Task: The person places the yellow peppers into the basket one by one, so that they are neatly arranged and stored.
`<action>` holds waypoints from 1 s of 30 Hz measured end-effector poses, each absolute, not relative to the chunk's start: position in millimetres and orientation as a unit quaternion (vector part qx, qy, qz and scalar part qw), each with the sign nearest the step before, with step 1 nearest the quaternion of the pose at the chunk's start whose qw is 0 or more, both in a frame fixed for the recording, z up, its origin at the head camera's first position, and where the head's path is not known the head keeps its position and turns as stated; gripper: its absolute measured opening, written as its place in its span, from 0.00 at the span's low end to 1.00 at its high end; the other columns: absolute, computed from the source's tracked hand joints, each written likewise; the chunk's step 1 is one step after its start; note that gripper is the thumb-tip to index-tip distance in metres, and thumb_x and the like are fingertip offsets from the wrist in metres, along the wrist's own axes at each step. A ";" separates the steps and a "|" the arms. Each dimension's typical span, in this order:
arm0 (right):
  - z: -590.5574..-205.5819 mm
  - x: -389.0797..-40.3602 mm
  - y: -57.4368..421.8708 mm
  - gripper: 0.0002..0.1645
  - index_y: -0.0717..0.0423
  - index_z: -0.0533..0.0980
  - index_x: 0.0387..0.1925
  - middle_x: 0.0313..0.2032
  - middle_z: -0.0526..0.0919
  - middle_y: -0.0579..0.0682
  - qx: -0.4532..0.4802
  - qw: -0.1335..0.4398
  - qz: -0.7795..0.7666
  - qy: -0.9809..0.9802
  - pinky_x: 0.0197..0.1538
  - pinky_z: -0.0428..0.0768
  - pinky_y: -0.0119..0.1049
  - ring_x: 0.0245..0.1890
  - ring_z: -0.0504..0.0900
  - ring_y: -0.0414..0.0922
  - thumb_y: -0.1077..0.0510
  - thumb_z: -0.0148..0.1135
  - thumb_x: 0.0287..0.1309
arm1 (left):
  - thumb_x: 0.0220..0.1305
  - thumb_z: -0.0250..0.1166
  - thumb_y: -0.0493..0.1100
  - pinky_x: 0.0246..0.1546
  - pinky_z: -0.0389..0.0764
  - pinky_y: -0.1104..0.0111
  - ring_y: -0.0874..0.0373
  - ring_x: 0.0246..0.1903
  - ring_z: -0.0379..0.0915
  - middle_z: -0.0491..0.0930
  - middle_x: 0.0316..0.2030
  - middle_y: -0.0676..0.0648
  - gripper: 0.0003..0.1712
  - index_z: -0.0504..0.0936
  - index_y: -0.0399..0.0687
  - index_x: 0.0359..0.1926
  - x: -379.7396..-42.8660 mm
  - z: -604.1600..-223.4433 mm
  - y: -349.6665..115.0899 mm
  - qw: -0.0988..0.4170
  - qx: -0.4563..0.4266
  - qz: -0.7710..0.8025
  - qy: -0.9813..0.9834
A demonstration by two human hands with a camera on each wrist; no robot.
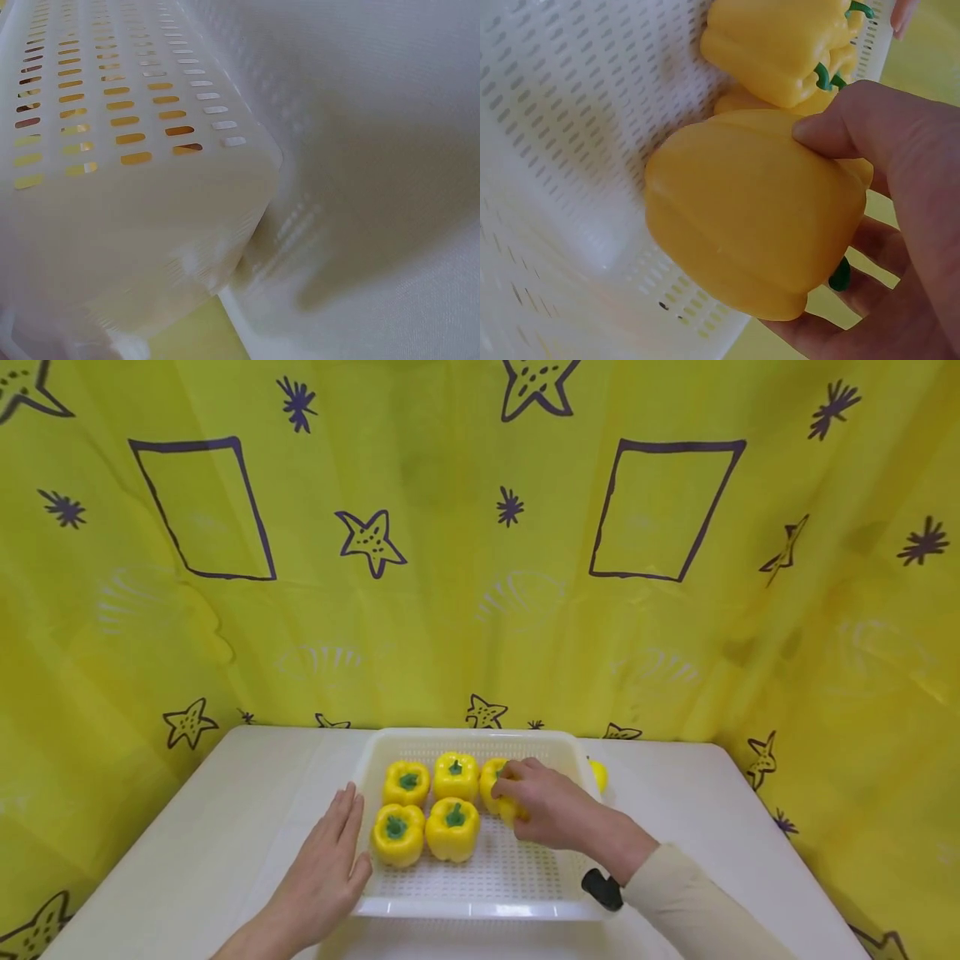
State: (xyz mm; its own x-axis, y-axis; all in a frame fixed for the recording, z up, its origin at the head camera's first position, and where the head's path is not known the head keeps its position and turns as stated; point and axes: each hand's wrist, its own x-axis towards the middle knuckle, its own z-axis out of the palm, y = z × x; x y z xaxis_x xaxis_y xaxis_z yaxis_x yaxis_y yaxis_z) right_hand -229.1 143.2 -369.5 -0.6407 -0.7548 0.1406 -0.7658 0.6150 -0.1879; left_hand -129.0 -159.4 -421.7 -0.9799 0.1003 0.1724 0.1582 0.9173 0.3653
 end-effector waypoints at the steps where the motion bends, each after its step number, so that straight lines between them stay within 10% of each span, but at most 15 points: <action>1: -369.8 -228.9 142.5 0.23 0.48 0.82 0.46 0.49 0.80 0.47 0.425 0.018 0.116 -0.898 0.54 0.82 0.44 0.51 0.77 0.48 0.67 0.67 0.46 | 0.67 0.54 0.46 0.72 0.57 0.42 0.39 0.77 0.44 0.47 0.77 0.34 0.39 0.56 0.29 0.73 -128.9 -421.2 -159.3 0.076 -0.067 -0.192 -0.976; 30: -376.1 -231.6 124.7 0.19 0.50 0.81 0.41 0.44 0.78 0.46 0.456 -0.058 0.125 -0.879 0.41 0.75 0.30 0.40 0.71 0.40 0.68 0.67 0.45 | 0.68 0.52 0.46 0.71 0.59 0.43 0.39 0.77 0.44 0.48 0.77 0.34 0.39 0.56 0.29 0.73 -127.5 -419.3 -158.9 0.075 -0.072 -0.186 -0.977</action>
State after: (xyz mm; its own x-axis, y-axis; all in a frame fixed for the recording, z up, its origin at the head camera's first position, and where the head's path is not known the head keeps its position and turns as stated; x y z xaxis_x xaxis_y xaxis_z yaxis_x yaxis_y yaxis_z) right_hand -231.6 124.7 -376.1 -0.5780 -0.8160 0.0117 -0.7871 0.5537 -0.2718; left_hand -127.5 -158.9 -419.3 -0.9783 0.1122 0.1739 0.1683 0.9206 0.3524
